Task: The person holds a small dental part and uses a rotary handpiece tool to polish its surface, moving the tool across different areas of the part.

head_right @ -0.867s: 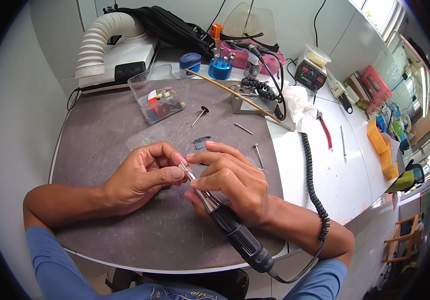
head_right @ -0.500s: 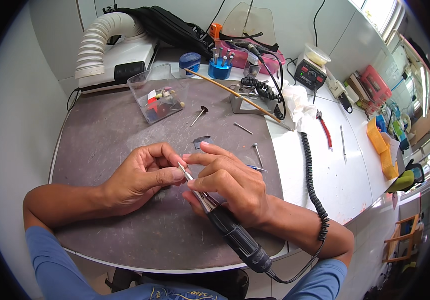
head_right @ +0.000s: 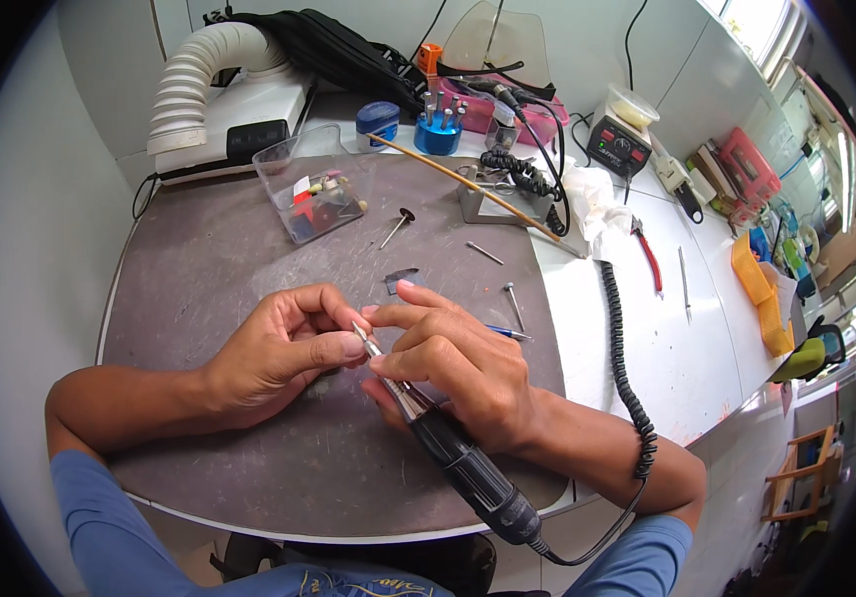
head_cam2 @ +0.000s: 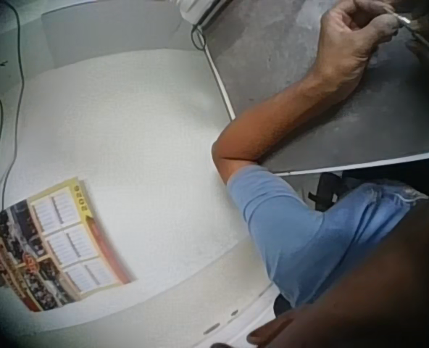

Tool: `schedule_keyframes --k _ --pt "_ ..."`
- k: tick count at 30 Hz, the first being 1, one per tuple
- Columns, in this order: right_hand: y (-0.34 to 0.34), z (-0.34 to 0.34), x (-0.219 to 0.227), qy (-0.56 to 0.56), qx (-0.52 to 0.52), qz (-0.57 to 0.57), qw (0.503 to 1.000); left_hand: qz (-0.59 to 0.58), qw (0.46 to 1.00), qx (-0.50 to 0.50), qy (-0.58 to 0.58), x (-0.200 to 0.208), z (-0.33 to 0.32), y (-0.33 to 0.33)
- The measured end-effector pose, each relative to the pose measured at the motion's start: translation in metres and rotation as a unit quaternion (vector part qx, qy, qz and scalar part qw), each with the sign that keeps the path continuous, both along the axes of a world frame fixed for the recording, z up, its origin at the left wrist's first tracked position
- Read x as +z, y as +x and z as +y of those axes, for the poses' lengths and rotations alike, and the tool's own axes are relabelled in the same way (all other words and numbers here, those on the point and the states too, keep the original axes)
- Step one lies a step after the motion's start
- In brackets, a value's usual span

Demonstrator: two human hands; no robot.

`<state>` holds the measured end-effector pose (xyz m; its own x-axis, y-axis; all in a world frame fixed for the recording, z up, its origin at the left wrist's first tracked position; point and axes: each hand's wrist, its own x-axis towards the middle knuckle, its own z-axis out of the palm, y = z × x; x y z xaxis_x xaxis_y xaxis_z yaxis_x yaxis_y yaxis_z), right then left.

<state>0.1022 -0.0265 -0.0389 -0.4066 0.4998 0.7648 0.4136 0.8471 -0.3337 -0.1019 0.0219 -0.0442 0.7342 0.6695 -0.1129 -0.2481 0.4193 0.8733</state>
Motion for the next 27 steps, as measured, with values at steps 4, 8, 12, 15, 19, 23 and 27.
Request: schedule_keyframes --k 4,8,12,15,19,23,27 --pt "0.0001 0.0002 0.0003 0.000 0.002 -0.002 1.000 0.005 1.000 -0.003 -0.004 0.0008 -0.0003 -0.0004" --pt "0.0003 0.0004 0.0004 0.000 0.001 -0.003 1.000 0.010 1.000 -0.003 -0.002 0.0004 0.0005 -0.0005" --pt "0.0005 0.0006 0.0007 -0.001 0.003 -0.002 1.000 0.013 1.000 -0.004 -0.001 0.0002 0.0004 -0.0004" --pt "0.0000 0.0007 -0.0004 -0.002 -0.001 0.009 1.000 0.014 1.000 -0.006 0.004 0.0017 0.0004 -0.0004" --pt "0.0004 0.0007 -0.0026 -0.001 0.006 0.042 0.999 0.025 1.000 -0.006 0.016 0.0057 -0.0003 0.0010" --pt "0.0007 0.0004 -0.0012 0.004 0.007 0.023 1.000 0.010 1.000 -0.001 0.014 0.0027 -0.0006 0.0006" --pt "0.0013 -0.0002 -0.0006 0.000 0.007 0.014 1.000 0.012 1.000 -0.001 0.010 0.0055 -0.0013 0.0012"
